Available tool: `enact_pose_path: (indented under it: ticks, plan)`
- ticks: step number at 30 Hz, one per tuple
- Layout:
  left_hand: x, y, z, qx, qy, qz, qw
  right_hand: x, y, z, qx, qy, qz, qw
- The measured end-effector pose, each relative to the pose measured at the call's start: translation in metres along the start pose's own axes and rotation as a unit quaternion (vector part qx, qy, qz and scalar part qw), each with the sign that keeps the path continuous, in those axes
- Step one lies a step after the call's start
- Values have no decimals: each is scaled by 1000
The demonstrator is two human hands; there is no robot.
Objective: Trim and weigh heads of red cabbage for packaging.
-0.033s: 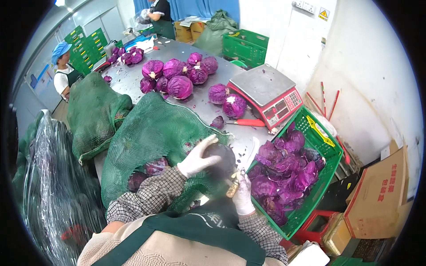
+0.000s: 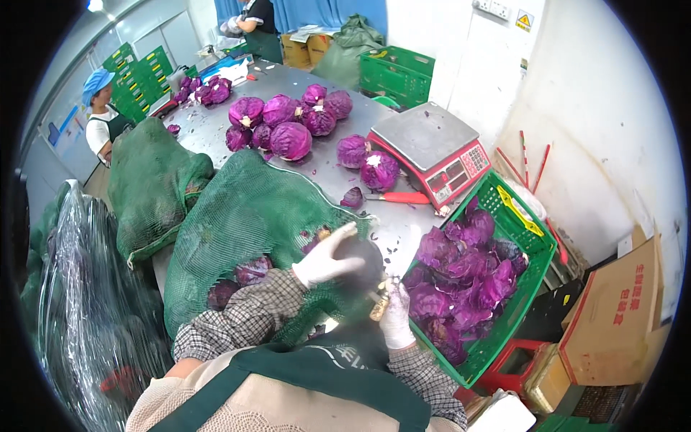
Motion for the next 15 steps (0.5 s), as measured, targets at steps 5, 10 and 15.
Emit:
enact_pose_path:
  ticks: [5,10,15]
  plan:
    - [-67,18,37,-266,-339,-58,901,4,-26,-53,174,220,-23,960]
    - [4,27,20,-108,-348,155,918,-16,-39,-39,22,337,-85,937]
    - [-7,56,-42,119,-48,55,990,11,1,2,130,360,-111,917]
Point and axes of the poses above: each hand's wrist, its own y-axis away from the middle knuckle, its own x-axis out of the back of the hand, z = x × y, the point moved 10 cm from there along -y, towards the middle knuckle, and after that the axes turned 6 degrees about x, right-handed, at the moved point
